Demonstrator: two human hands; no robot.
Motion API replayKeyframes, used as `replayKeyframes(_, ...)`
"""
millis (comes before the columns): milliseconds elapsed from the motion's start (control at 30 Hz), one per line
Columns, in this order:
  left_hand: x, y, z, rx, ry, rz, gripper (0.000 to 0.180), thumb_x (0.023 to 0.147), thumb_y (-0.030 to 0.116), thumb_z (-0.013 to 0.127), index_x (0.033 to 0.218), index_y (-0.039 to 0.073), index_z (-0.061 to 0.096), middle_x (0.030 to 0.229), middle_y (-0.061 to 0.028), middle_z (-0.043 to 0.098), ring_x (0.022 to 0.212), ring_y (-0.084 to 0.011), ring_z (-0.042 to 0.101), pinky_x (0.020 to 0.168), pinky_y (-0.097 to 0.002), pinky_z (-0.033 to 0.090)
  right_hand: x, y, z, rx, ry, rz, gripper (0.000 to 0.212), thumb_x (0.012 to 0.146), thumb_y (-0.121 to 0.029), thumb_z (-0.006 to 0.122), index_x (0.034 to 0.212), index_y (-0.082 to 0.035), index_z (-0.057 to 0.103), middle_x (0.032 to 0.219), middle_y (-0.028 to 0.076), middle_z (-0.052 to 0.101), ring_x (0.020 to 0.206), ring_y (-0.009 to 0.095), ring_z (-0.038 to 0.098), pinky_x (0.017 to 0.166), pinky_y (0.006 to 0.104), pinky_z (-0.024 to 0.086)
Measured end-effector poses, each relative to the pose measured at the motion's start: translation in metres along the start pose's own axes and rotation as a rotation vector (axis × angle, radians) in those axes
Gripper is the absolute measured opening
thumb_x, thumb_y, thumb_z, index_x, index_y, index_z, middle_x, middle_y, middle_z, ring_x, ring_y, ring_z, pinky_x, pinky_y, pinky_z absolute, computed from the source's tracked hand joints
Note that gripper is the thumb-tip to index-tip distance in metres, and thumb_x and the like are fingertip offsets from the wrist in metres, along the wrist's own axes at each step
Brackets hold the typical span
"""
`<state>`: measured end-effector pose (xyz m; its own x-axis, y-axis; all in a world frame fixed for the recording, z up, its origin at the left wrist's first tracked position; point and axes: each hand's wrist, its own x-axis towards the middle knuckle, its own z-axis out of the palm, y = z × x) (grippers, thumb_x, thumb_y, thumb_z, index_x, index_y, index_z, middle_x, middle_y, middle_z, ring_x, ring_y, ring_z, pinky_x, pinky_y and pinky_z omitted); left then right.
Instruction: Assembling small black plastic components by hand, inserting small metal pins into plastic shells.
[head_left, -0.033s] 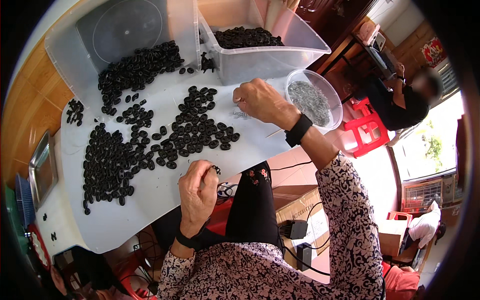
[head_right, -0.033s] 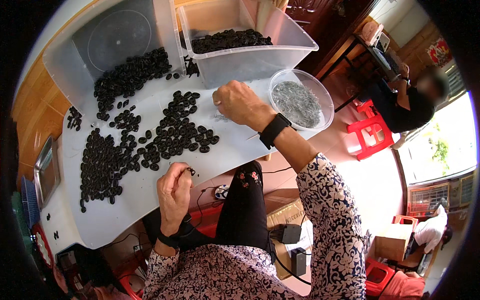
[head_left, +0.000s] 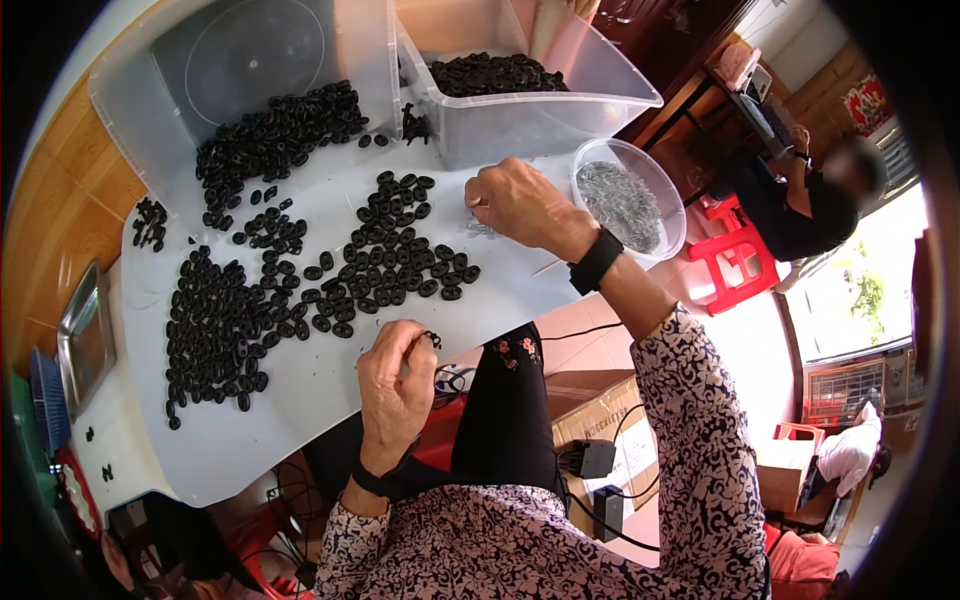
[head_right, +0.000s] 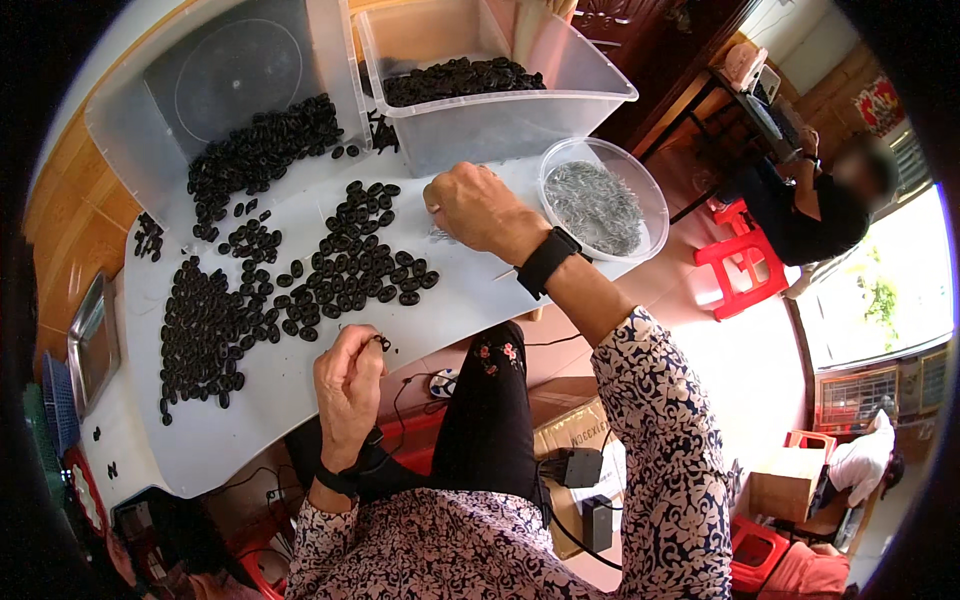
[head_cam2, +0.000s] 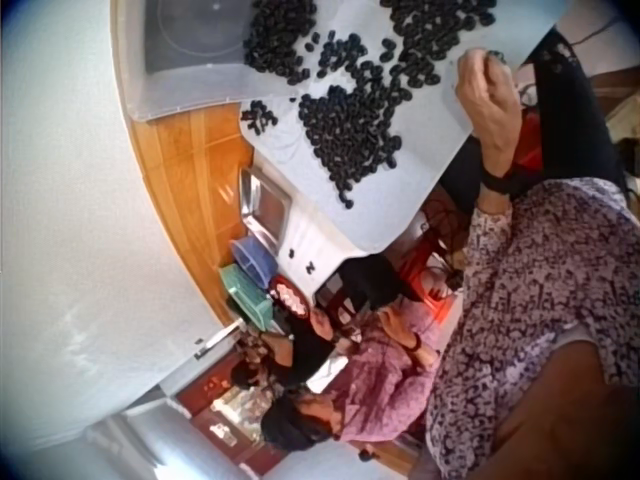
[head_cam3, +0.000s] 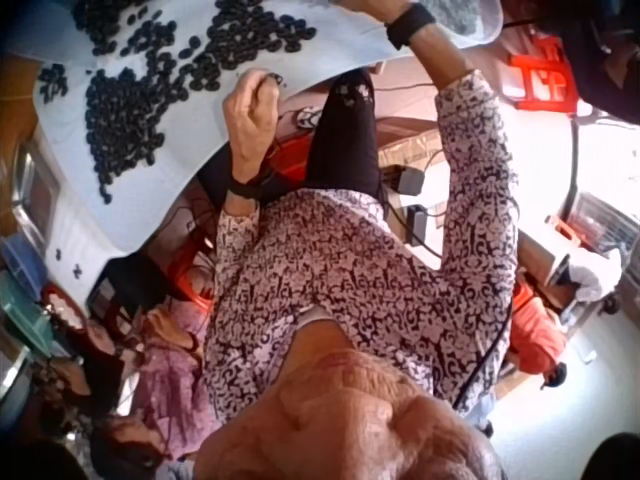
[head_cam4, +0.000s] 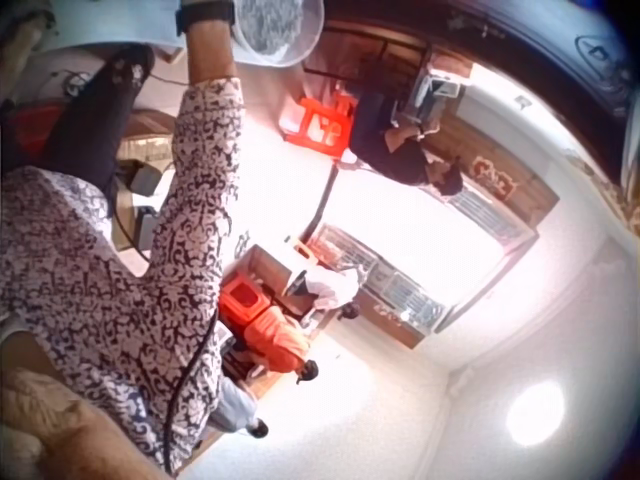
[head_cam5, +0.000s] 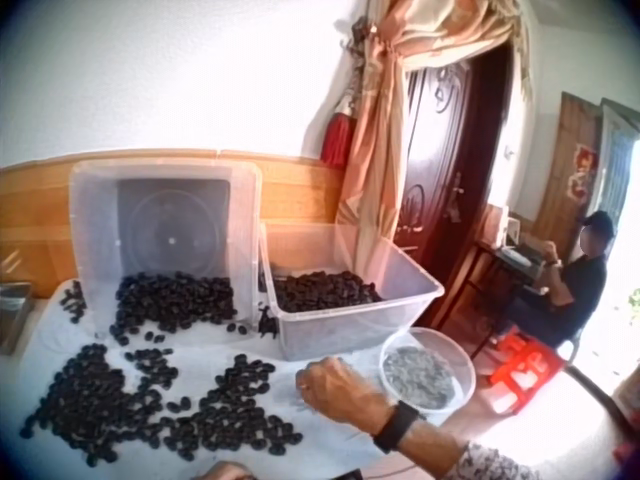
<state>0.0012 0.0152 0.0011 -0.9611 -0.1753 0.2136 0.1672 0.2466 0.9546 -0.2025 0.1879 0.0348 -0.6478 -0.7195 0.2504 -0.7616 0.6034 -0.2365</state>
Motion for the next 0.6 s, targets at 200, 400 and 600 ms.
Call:
replayKeyframes(200,-0.001,0.002,0.001,-0.034,-0.001,-0.013,0.009,0.086,0.004,0.052,0.087,-0.005,0.054,0.075,-0.0094,0.055,0.06,-0.0127,0.048,0.05,-0.0276,0.04,0.005,-0.006,0.007,-0.197,-0.031,0.004,0.006,0.072,-0.006,0.065,0.075,-0.001,0.063,0.074,0.017,0.064,0.076,0.036,0.063,0.072,0.0452,0.05)
replayKeyframes(400,0.0,0.004,0.002,-0.043,-0.014,-0.026,0.009,0.086,0.003,0.051,0.087,-0.005,0.054,0.075,-0.0093,0.055,0.059,-0.0111,0.047,0.05,-0.0265,0.039,-0.002,-0.015,-0.013,0.133,0.13,0.18,0.009,0.069,-0.003,0.065,0.075,0.001,0.06,0.072,0.016,0.063,0.063,0.028,0.062,0.062,0.0348,0.051)
replayKeyframes(600,-0.003,-0.001,-0.002,-0.045,0.028,-0.014,0.007,0.086,0.002,0.051,0.087,-0.005,0.054,0.076,-0.0084,0.055,0.058,-0.0106,0.046,0.051,-0.0258,0.039,-0.046,-0.08,-0.006,0.894,0.079,0.396,0.014,0.08,0.001,0.06,0.093,0.0,0.066,0.077,-0.003,0.062,0.069,0.001,0.053,0.062,0.0174,0.046)
